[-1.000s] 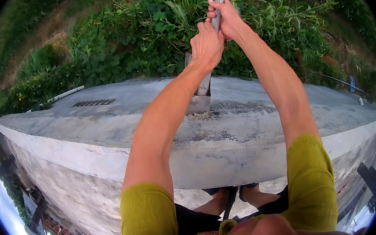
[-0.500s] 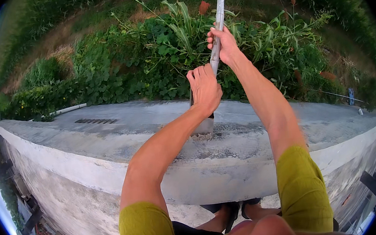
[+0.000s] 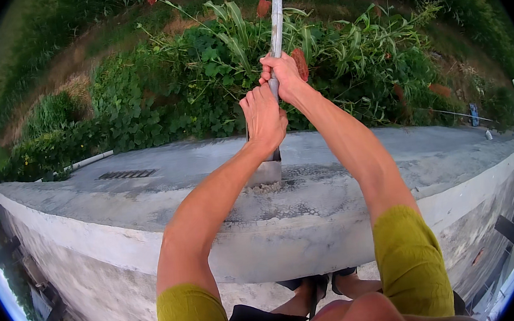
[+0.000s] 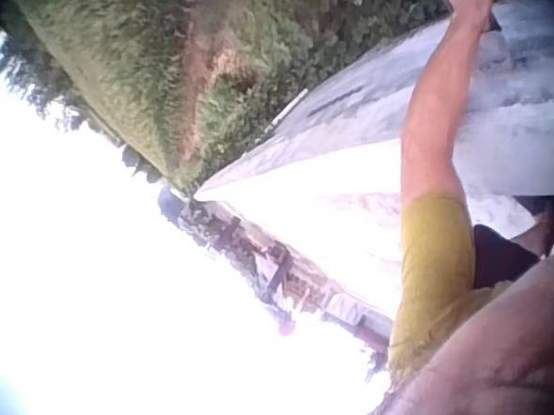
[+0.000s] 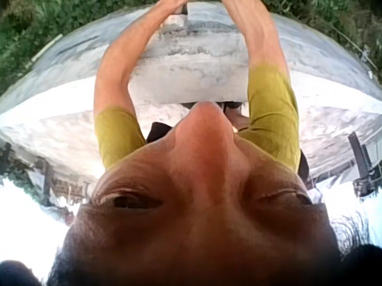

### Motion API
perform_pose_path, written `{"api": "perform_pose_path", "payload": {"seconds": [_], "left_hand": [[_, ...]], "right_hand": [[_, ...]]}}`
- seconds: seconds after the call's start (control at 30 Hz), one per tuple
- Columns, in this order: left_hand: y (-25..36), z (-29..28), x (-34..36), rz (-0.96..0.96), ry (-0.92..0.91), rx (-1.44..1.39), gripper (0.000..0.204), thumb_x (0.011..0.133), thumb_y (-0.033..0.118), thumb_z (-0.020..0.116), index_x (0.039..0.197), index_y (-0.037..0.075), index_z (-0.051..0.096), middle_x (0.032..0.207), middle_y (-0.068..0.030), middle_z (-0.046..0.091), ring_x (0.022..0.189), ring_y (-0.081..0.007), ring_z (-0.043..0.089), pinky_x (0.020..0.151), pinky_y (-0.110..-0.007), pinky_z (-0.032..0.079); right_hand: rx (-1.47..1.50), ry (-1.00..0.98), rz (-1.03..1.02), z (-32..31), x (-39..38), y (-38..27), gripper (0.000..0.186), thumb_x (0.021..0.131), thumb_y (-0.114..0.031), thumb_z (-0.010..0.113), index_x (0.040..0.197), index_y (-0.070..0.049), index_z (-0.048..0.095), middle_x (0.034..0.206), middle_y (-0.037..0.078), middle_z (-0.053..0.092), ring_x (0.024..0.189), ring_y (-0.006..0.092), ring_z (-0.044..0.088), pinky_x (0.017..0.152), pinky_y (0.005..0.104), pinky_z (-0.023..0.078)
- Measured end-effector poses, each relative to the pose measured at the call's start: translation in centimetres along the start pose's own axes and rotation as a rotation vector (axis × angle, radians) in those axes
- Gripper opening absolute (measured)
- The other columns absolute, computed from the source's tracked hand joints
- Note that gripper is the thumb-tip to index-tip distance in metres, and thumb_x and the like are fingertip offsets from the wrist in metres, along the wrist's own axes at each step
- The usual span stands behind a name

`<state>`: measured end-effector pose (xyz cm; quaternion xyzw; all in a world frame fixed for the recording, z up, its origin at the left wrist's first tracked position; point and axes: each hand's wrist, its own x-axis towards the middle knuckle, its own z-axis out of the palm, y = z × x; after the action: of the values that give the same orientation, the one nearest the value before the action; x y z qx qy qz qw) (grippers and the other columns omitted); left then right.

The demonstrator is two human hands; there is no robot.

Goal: The person repairs a rooftop antenna structure by applying tape and securing wires to a metal pole.

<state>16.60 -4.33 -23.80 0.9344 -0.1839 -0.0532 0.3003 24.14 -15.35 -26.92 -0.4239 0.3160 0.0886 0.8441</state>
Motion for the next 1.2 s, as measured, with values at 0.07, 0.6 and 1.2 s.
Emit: {"api": "perform_pose_path", "payload": {"seconds": [0.07, 0.6, 1.2], "left_hand": [[-0.1, 0.1, 0.0, -0.024, 0.002, 0.011, 0.049, 0.069, 0.003, 0.063, 0.114, -0.005, 0.046, 0.104, -0.0209, 0.054, 0.101, -0.0372, 0.048, 0.087, -0.046, 0.034], [1.9, -0.6, 3.4, 0.013, 0.076, -0.010, 0.056, 0.075, 0.010, 0.072, 0.122, -0.004, 0.047, 0.110, -0.0187, 0.057, 0.105, -0.0345, 0.051, 0.090, -0.045, 0.035], [-0.9, 0.2, 0.8, 0.115, 0.089, 0.094, 0.048, 0.072, 0.012, 0.076, 0.109, -0.005, 0.050, 0.114, -0.0185, 0.051, 0.117, -0.0344, 0.043, 0.097, -0.047, 0.030]], "right_hand": [[0.002, 0.027, -0.019, 0.3, 0.1, 0.3, 0.019, 0.086, -0.002, 0.061, 0.093, -0.007, 0.044, 0.065, 0.004, 0.048, 0.049, 0.0140, 0.048, 0.046, 0.0348, 0.048], [-0.048, 0.100, -0.175, 0.9, 2.4, -4.5, 0.022, 0.083, 0.001, 0.062, 0.089, -0.006, 0.042, 0.063, 0.006, 0.049, 0.047, 0.0142, 0.048, 0.041, 0.0337, 0.045], [0.012, -0.024, -0.012, 0.2, -0.1, -1.7, 0.019, 0.098, -0.013, 0.058, 0.105, -0.009, 0.041, 0.078, 0.006, 0.050, 0.058, 0.0154, 0.050, 0.048, 0.0334, 0.046]]}}
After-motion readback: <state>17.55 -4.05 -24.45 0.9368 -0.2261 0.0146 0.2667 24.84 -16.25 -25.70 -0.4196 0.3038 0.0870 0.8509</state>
